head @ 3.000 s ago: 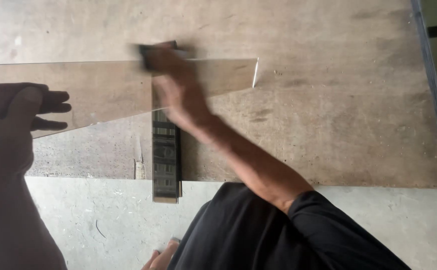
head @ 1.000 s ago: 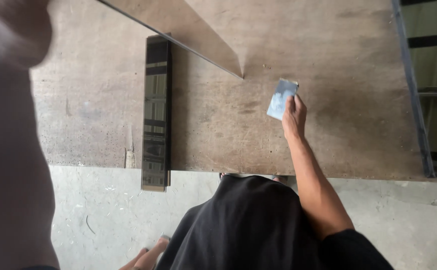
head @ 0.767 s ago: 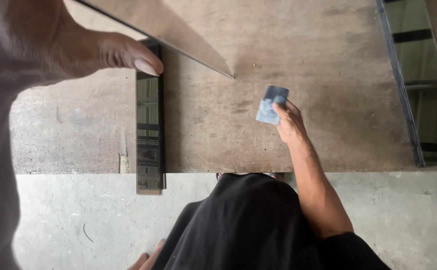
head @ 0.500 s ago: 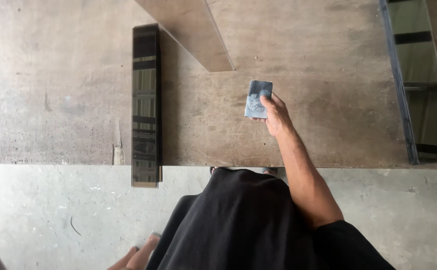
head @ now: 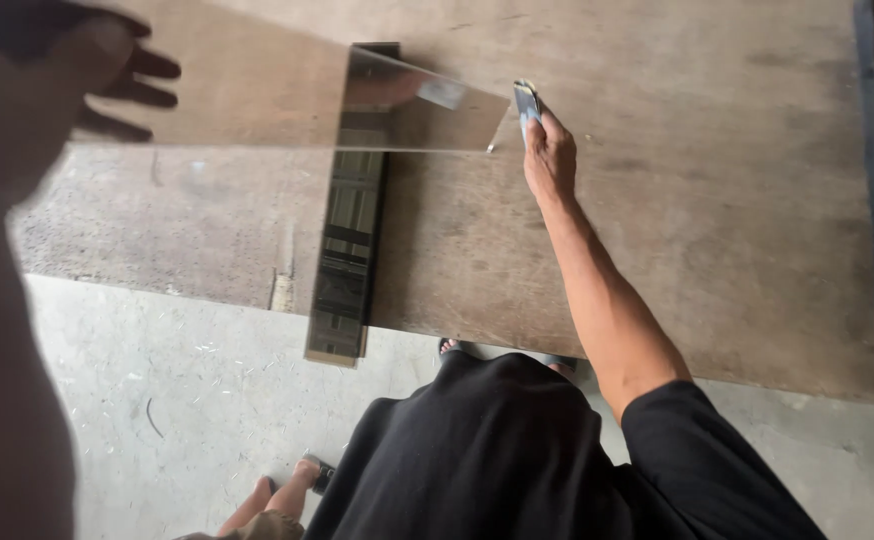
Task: Sanding the sharp edges of a glass sheet using sandpaper to smooth them
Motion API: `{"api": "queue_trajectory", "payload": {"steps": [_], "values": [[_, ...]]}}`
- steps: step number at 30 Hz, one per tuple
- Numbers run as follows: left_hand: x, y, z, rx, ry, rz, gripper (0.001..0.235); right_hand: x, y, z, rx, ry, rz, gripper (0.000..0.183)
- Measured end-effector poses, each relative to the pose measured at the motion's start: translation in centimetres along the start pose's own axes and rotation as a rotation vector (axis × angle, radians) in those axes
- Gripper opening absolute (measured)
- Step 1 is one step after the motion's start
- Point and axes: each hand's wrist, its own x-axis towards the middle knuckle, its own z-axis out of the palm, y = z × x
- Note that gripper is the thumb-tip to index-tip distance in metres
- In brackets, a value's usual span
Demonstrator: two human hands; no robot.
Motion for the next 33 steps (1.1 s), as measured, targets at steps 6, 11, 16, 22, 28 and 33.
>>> {"api": "queue_trajectory", "payload": {"steps": [6, 11, 16, 22, 28, 33], "values": [[-6.3, 1.9, 5.8, -0.078, 0.06, -0.002, 0.013, -2.8, -15.2, 8.7, 0.063, -0.127, -0.354, 0.03], [-8.8, -0.1, 7.2, -0.188, 0.174, -0.22, 0.017, -12.2, -31.9, 16.6, 0.74, -0.489, -0.378, 0.032], [-10.4, -4.0, 7.6, -0.254, 0.208, -0.193, 0.017, -11.5, -28.3, 15.8, 1.155, -0.768, -0.481, 0.042], [-11.5, -4.9, 8.5, -0.302, 0.252, -0.261, 0.021, -5.0, -12.5, 11.1, -0.239, -0.294, -0.572, 0.045], [-13.3, -11.0, 9.2, -0.035, 0.379, -0.323, 0.029, -19.8, -35.2, 21.9, 0.046, -0.588, -0.891, 0.068], [-13.3, -8.7, 9.2, -0.191, 0.309, -0.209, 0.014, -14.6, -31.0, 16.7, 0.096, -0.651, -0.839, 0.048]]}}
